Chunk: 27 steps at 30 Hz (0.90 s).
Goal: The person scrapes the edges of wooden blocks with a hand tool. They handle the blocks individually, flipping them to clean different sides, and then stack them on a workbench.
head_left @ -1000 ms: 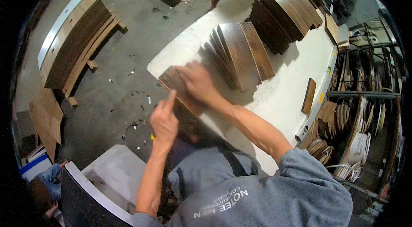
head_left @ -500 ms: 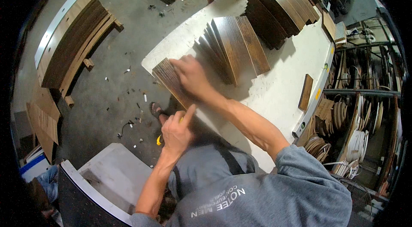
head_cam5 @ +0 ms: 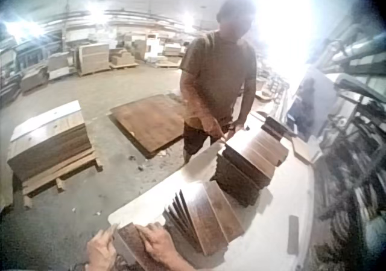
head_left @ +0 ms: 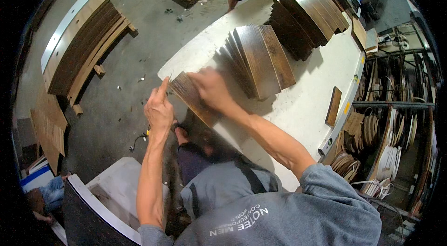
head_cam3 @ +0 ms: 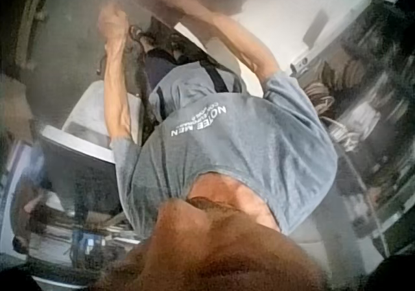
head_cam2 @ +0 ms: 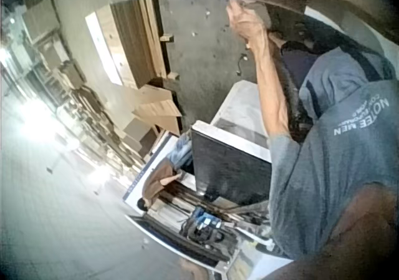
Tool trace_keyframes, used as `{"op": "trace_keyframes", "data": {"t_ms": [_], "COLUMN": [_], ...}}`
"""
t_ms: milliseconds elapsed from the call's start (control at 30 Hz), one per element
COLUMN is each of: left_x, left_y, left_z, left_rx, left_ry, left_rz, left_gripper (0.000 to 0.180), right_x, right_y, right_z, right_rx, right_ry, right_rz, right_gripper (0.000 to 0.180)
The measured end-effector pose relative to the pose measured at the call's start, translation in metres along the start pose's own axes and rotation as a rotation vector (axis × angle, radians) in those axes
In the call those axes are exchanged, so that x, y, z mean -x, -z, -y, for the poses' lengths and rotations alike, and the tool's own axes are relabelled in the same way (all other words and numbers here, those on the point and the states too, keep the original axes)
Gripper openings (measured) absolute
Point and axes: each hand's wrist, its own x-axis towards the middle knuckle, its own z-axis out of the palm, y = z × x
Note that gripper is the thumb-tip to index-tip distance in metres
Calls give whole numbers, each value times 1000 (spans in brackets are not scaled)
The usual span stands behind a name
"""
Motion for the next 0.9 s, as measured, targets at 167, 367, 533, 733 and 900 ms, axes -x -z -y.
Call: {"op": "trace_keyframes", "data": {"t_ms": [167, 367, 533, 733, 900], "left_x": [8, 11, 20, 62, 108], "left_y": [-5, -1, 1, -4, -9], "left_z": [1, -9, -11, -35, -60], "left_rx": [85, 47, -50, -121, -129], "left_ry": [3, 4, -75, -209, -334], "left_rz": [-87, 9, 44, 123, 236], "left_gripper": [51, 52, 62, 69, 68], "right_x": [2, 2, 3, 4, 5], "right_y": [0, 0, 1, -1, -2], "right_z": [-4, -1, 1, -3, -6], "right_rx": [-9, 10, -19, -51, -12], "right_ry": [7, -10, 9, 4, 6], "right_rz": [-24, -6, -18, -14, -37], "right_gripper": [28, 25, 28, 27, 27]}}
